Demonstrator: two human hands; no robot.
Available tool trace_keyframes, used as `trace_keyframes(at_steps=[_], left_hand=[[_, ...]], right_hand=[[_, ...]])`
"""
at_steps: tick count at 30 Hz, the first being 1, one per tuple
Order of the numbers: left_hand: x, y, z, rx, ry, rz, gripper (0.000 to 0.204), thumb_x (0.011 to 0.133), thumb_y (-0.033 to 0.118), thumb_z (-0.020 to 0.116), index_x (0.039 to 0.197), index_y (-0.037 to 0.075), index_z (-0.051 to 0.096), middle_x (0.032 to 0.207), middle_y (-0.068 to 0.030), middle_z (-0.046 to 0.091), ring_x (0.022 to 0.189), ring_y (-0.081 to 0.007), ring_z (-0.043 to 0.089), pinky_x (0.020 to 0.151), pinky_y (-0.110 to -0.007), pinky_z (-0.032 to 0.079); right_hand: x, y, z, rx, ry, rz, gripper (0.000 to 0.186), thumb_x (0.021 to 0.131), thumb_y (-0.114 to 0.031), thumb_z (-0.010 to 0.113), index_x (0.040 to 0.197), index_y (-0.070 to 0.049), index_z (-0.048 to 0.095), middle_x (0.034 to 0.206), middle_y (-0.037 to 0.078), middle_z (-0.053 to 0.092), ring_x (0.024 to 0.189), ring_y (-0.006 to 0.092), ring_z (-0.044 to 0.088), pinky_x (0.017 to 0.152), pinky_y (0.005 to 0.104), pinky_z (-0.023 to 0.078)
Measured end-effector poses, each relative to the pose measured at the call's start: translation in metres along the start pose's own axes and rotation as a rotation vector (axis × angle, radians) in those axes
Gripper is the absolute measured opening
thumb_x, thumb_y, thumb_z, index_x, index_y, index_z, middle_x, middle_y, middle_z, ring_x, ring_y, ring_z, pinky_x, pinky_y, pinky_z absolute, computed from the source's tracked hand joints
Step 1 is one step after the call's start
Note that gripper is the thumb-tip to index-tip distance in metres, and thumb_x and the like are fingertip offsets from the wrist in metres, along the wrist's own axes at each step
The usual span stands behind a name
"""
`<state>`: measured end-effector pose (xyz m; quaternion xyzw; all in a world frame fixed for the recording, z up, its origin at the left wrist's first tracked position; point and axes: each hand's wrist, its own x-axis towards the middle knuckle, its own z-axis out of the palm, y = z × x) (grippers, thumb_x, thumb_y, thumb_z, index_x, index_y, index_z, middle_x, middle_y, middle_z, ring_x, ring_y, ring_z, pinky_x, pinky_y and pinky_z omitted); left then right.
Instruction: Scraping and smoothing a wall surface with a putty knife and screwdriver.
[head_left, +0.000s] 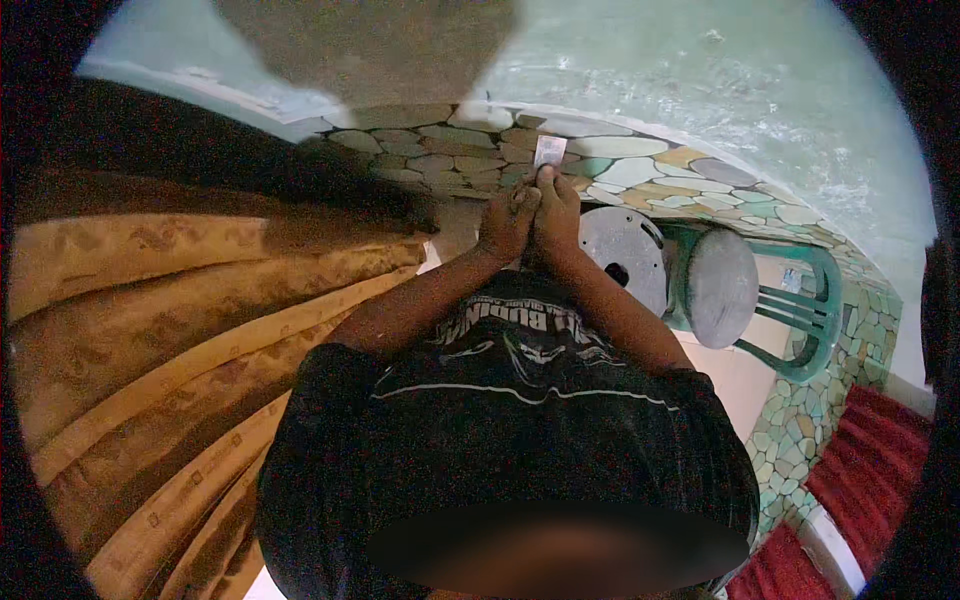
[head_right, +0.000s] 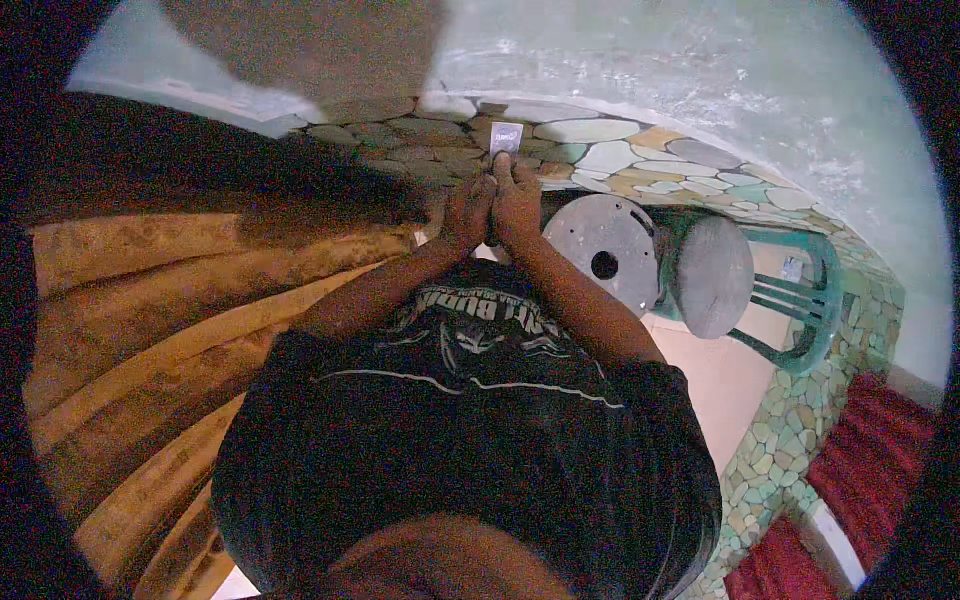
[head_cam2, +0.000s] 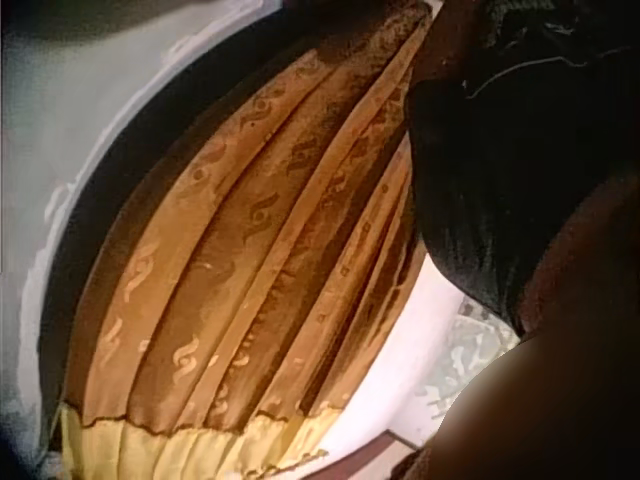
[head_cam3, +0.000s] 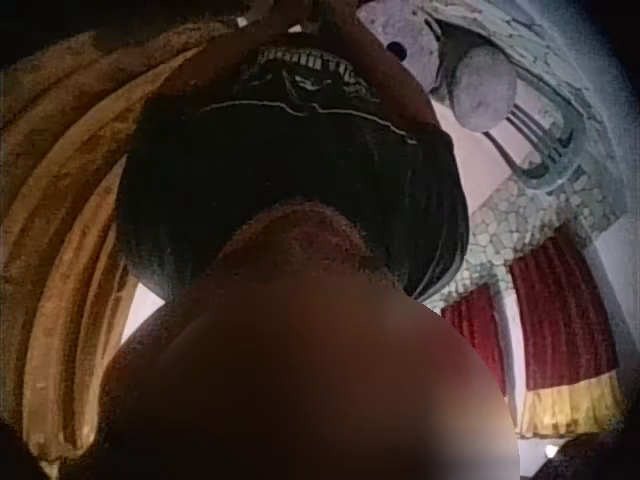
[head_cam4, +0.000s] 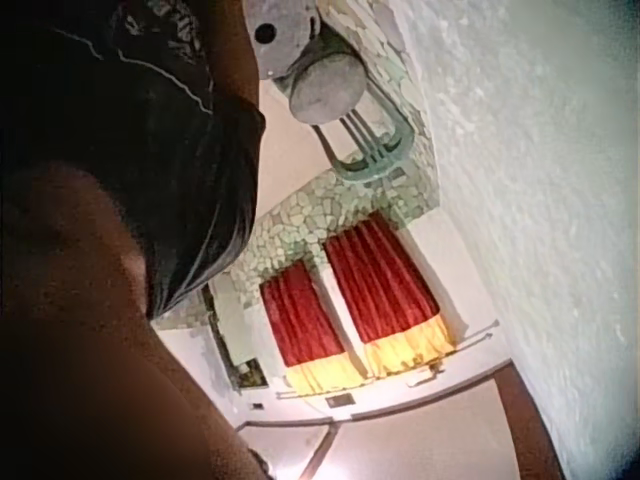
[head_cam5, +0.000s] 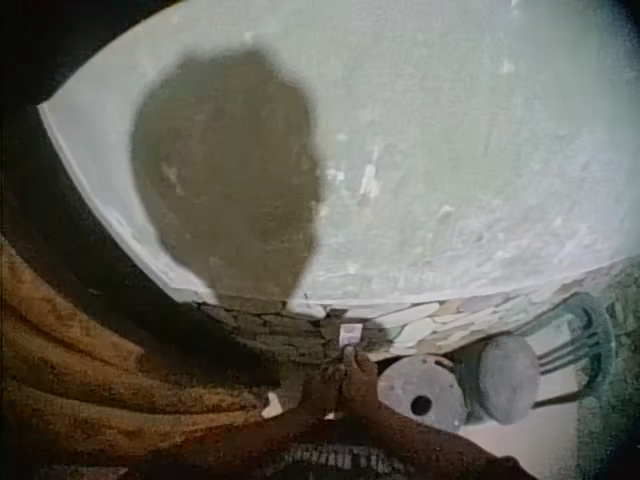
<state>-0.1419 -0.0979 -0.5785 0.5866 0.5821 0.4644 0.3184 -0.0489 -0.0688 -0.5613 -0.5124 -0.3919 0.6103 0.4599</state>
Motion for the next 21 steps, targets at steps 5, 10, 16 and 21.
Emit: trace_keyframes(at_steps=[5, 10, 16, 21], left_hand=[[0.014, -0.026, 0.018, 0.054, 0.082, 0.118, 0.041, 0.088, 0.037, 0.048, 0.11, 0.003, 0.056, 0.092, -0.0181, 0.062, 0.081, -0.0302, 0.061, 0.071, -0.041, 0.046], [0.041, -0.045, 0.007, 0.072, -0.134, 0.02, 0.041, 0.089, 0.035, 0.047, 0.108, 0.001, 0.057, 0.092, -0.0188, 0.062, 0.08, -0.0306, 0.061, 0.069, -0.041, 0.046], [0.044, -0.069, 0.002, 0.127, -0.105, 0.303, 0.039, 0.088, 0.032, 0.047, 0.107, 0.0, 0.056, 0.092, -0.0215, 0.061, 0.077, -0.0305, 0.061, 0.068, -0.04, 0.047], [0.053, -0.063, -0.002, 0.081, -0.151, 0.192, 0.037, 0.087, 0.028, 0.051, 0.108, -0.002, 0.055, 0.09, -0.0224, 0.061, 0.079, -0.0296, 0.062, 0.07, -0.039, 0.048]], right_hand=[[0.023, 0.002, 0.003, -0.04, 0.04, 0.021, 0.041, 0.091, -0.037, 0.045, 0.083, 0.001, 0.058, 0.075, 0.01, 0.059, 0.069, 0.0193, 0.052, 0.068, 0.0346, 0.042], [0.037, -0.001, 0.009, 0.012, 0.047, 0.106, 0.049, 0.089, -0.044, 0.046, 0.088, 0.003, 0.058, 0.08, 0.011, 0.061, 0.075, 0.0213, 0.055, 0.072, 0.0347, 0.043], [0.046, 0.007, 0.024, 0.246, 0.089, 0.057, 0.044, 0.089, -0.04, 0.049, 0.089, 0.003, 0.058, 0.077, 0.009, 0.06, 0.066, 0.0184, 0.054, 0.063, 0.0306, 0.044], [0.052, -0.012, 0.031, 0.126, 0.144, 0.073, 0.042, 0.089, -0.039, 0.049, 0.085, 0.002, 0.058, 0.071, 0.008, 0.059, 0.062, 0.0175, 0.052, 0.059, 0.0309, 0.044]])
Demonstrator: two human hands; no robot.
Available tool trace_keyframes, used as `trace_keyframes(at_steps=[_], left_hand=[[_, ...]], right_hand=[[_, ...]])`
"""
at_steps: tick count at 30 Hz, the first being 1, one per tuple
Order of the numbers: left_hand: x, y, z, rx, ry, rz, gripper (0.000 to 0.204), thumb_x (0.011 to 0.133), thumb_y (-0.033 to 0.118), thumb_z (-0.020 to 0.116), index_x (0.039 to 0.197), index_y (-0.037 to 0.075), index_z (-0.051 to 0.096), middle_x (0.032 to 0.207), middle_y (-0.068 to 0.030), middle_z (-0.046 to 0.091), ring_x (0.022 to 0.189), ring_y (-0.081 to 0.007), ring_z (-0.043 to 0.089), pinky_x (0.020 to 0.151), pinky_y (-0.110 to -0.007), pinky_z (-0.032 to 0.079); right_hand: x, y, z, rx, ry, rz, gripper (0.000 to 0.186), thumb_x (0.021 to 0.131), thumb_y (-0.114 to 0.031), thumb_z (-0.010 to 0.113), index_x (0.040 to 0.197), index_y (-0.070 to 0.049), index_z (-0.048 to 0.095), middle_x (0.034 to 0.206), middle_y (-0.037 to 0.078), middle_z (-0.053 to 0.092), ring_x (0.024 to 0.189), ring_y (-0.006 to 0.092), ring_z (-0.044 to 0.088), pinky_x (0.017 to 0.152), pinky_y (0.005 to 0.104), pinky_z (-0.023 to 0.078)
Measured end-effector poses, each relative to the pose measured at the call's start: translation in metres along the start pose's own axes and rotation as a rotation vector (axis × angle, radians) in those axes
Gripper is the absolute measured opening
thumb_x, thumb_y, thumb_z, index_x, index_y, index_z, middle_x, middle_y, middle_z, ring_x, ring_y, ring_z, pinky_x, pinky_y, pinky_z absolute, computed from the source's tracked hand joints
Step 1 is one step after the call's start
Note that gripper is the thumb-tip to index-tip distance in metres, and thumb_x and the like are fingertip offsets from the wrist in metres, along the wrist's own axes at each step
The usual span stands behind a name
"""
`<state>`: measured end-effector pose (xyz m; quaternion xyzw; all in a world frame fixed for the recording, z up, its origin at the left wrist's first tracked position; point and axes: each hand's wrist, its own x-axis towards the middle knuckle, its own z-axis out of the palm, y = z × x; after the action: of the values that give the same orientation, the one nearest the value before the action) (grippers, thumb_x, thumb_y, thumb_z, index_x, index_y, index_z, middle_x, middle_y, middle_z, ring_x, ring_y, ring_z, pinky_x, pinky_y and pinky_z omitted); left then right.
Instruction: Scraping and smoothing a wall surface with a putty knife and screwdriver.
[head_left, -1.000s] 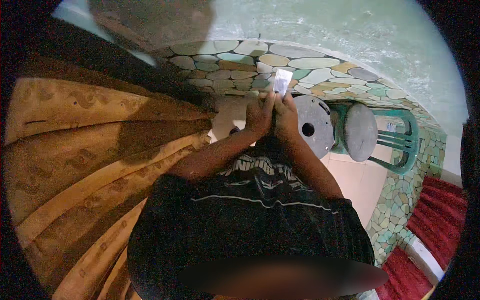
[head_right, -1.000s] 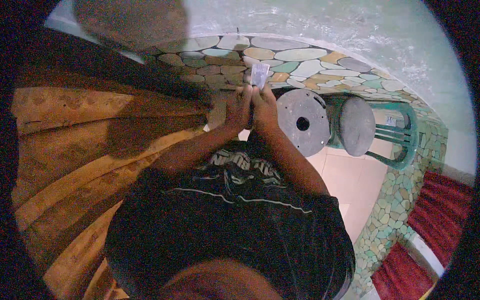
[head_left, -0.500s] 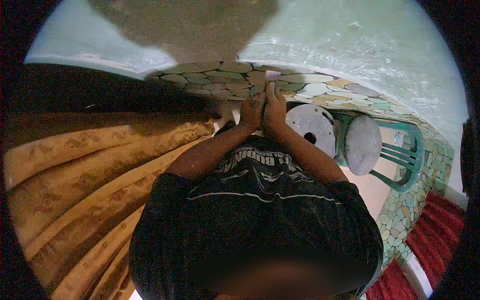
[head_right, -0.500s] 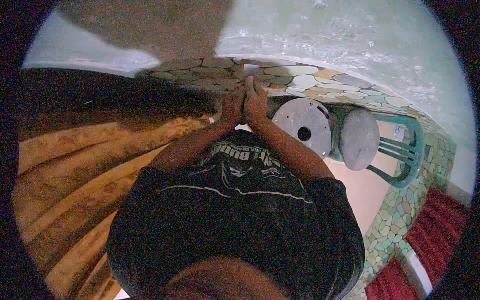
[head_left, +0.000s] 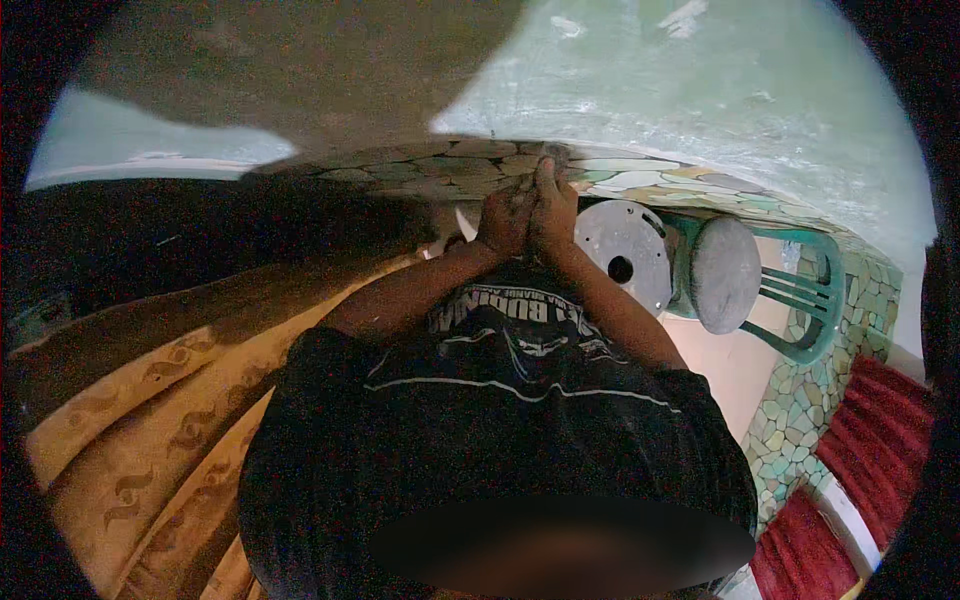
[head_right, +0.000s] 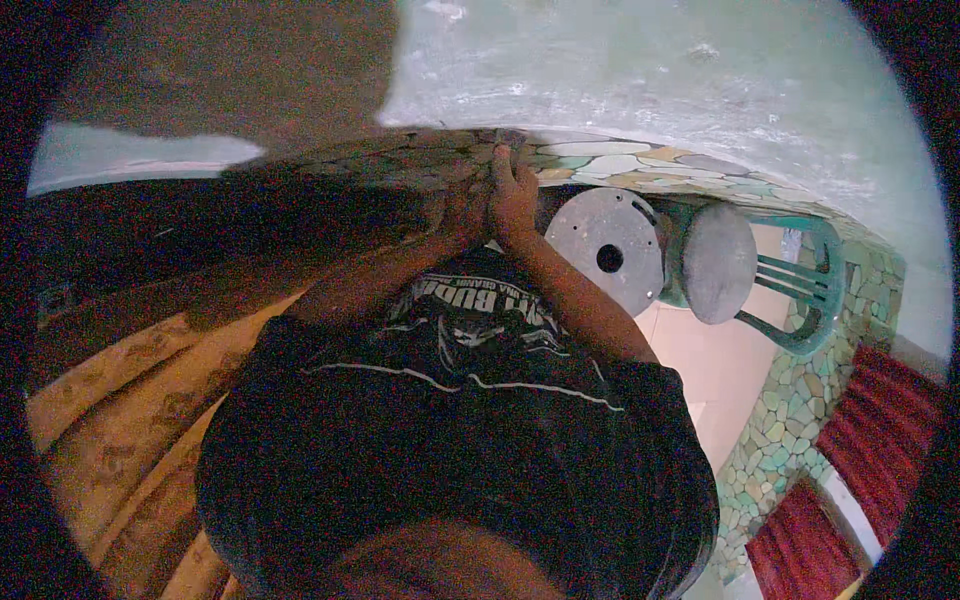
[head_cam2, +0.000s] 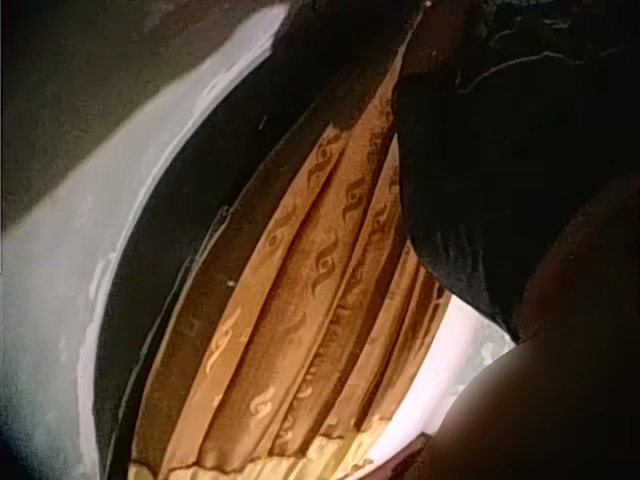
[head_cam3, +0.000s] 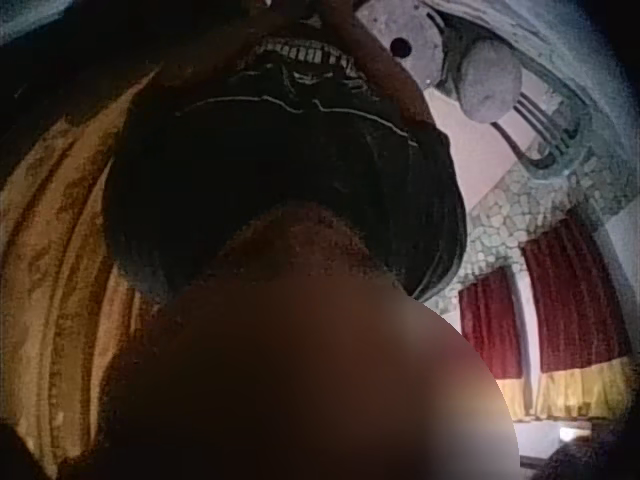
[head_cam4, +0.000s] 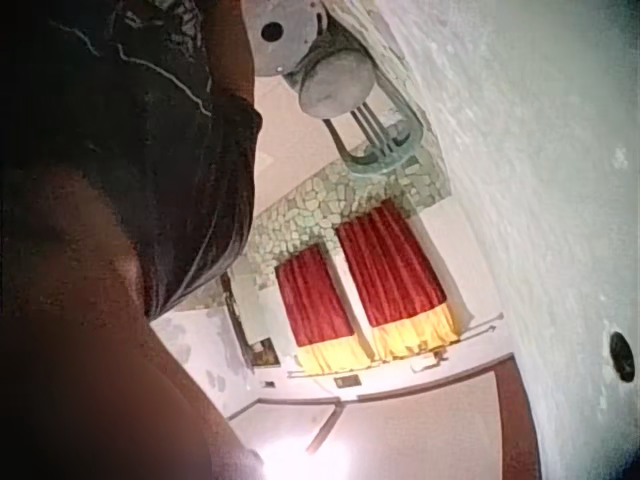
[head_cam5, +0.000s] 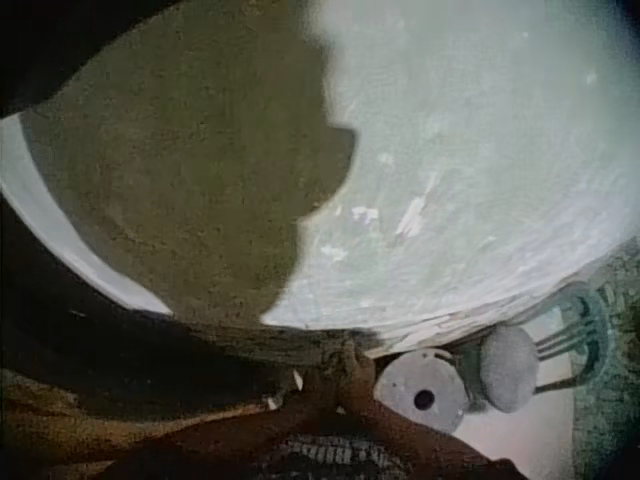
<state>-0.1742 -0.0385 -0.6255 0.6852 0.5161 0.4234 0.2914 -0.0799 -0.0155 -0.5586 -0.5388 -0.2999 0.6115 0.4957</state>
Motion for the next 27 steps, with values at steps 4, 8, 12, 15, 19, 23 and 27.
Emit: trace_keyframes(at_steps=[4, 8, 12, 15, 19, 23, 27], left_hand=[[0.006, -0.005, 0.0, -0.044, -0.016, 0.047, 0.038, 0.086, 0.027, 0.053, 0.108, -0.003, 0.055, 0.091, -0.0202, 0.062, 0.083, -0.029, 0.062, 0.07, -0.039, 0.048], [-0.013, -0.05, 0.037, -0.557, 0.186, -0.315, 0.038, 0.084, 0.027, 0.055, 0.11, -0.001, 0.055, 0.091, -0.0199, 0.063, 0.082, -0.0296, 0.062, 0.071, -0.039, 0.048], [0.013, 0.022, -0.013, 0.493, -0.174, 0.186, 0.038, 0.084, 0.026, 0.054, 0.112, 0.001, 0.054, 0.099, -0.0198, 0.061, 0.089, -0.0305, 0.061, 0.076, -0.04, 0.047], [0.04, 0.047, -0.033, -0.15, -0.178, -0.446, 0.038, 0.084, 0.026, 0.053, 0.113, 0.001, 0.054, 0.101, -0.0197, 0.061, 0.089, -0.0314, 0.061, 0.076, -0.041, 0.047], [0.026, 0.012, -0.016, 0.079, -0.218, -0.403, 0.038, 0.084, 0.027, 0.054, 0.112, 0.002, 0.055, 0.094, -0.0203, 0.063, 0.081, -0.0328, 0.062, 0.072, -0.042, 0.049], [0.004, -0.015, 0.001, 0.129, -0.102, -0.097, 0.037, 0.084, 0.025, 0.054, 0.112, 0.002, 0.054, 0.093, -0.0219, 0.061, 0.078, -0.0332, 0.061, 0.07, -0.044, 0.049], [0.009, -0.017, 0.002, 0.468, 0.035, 0.346, 0.035, 0.085, 0.025, 0.051, 0.109, 0.0, 0.055, 0.092, -0.0234, 0.06, 0.077, -0.0334, 0.061, 0.067, -0.045, 0.048]], right_hand=[[-0.001, 0.01, -0.001, 0.118, -0.015, -0.015, 0.047, 0.089, -0.043, 0.048, 0.083, 0.002, 0.058, 0.067, 0.01, 0.058, 0.061, 0.0189, 0.052, 0.06, 0.0332, 0.043], [0.008, 0.019, 0.002, -0.067, 0.015, 0.008, 0.05, 0.089, -0.045, 0.047, 0.079, 0.002, 0.059, 0.065, 0.009, 0.057, 0.059, 0.0191, 0.052, 0.058, 0.0336, 0.043], [0.026, 0.049, -0.014, -0.119, 0.153, -0.057, 0.052, 0.088, -0.046, 0.047, 0.072, 0.003, 0.058, 0.062, 0.01, 0.056, 0.058, 0.0197, 0.051, 0.058, 0.0359, 0.041], [0.022, 0.034, 0.0, -0.087, 0.182, -0.105, 0.052, 0.088, -0.044, 0.048, 0.069, 0.004, 0.057, 0.062, 0.011, 0.056, 0.057, 0.0202, 0.05, 0.057, 0.0373, 0.04], [0.025, 0.04, -0.007, -0.249, 0.168, -0.203, 0.048, 0.088, -0.04, 0.051, 0.069, 0.003, 0.056, 0.062, 0.009, 0.056, 0.057, 0.0188, 0.048, 0.056, 0.0367, 0.04], [0.016, 0.026, -0.002, 0.055, 0.067, -0.097, 0.044, 0.088, -0.038, 0.052, 0.071, 0.003, 0.056, 0.063, 0.007, 0.056, 0.058, 0.0171, 0.048, 0.056, 0.0353, 0.039], [0.017, 0.027, -0.001, 0.021, 0.067, -0.124, 0.04, 0.089, -0.036, 0.051, 0.077, 0.002, 0.057, 0.067, 0.007, 0.057, 0.058, 0.0165, 0.049, 0.056, 0.0329, 0.04]])
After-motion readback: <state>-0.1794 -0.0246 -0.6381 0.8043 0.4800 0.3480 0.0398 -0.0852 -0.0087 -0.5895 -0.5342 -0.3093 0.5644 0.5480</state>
